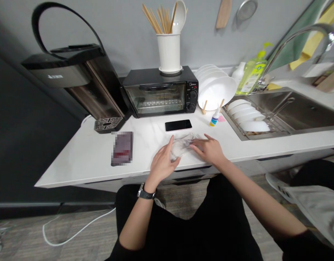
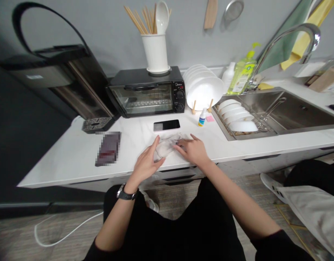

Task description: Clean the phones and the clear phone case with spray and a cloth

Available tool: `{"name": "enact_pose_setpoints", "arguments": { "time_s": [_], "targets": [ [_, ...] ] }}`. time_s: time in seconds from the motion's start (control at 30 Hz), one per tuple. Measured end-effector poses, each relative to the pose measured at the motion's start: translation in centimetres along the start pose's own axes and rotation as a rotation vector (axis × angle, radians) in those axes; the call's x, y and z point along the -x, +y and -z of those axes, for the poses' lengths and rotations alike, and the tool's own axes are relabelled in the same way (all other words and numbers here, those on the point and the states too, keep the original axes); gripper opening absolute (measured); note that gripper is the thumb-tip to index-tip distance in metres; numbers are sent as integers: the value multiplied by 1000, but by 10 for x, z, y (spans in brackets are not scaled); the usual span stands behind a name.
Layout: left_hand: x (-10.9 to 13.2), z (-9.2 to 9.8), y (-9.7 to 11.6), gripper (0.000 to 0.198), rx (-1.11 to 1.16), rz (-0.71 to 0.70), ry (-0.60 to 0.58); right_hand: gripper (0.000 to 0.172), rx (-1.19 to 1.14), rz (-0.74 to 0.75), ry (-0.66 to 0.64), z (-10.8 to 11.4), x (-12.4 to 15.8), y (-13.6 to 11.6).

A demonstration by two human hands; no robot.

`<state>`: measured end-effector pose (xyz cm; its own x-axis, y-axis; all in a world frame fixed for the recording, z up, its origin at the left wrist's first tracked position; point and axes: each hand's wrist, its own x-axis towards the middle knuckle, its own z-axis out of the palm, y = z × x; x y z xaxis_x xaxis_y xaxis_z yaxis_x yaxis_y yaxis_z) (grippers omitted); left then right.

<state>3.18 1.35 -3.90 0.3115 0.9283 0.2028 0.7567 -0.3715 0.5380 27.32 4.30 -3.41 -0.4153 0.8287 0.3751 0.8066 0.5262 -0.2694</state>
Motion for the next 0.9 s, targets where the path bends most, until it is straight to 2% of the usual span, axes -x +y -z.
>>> {"name": "enact_pose_setpoints", "arguments": {
  "time_s": [0.07,0.17,0.27,0.37,0.43,0.5,0.57,0.63,0.73,0.8,0.9],
  "targets": [
    [0,0,0,95,12,-5,4,48,78,-17,17,-6,-9,1],
    [1,0,-1,94,25,1,0,58,15,144,-33,-19,-11,-26],
    [0,-1,-2,94,19,4,-1,51,-119,251,-92,-19,2,-44],
    [-1,-2,-1,95,30,-1,18,41,-84,133,-69,-7,8,-26],
    [-2,-2,0,96,51,-4,22,41,17,12,-27,-2,2,-8],
    [-2,-1,1,99,70,1,16,45,115,-62,-3,-3,-10,-2],
    [-1,-1,1,99,76,13,19,51,141,-35,-5,-11,-19,-13],
    [0,0,0,97,64,20,21,55,61,91,-37,-19,-18,-34],
    [1,0,-1,96,24,24,10,48,-113,210,-88,-20,-3,-52],
    [1,0,0,95,7,40,6,43,-141,160,-87,-13,5,-41],
    [0,1,3,95,5,57,16,43,-24,-9,-34,-4,1,-12]
  ]
}}
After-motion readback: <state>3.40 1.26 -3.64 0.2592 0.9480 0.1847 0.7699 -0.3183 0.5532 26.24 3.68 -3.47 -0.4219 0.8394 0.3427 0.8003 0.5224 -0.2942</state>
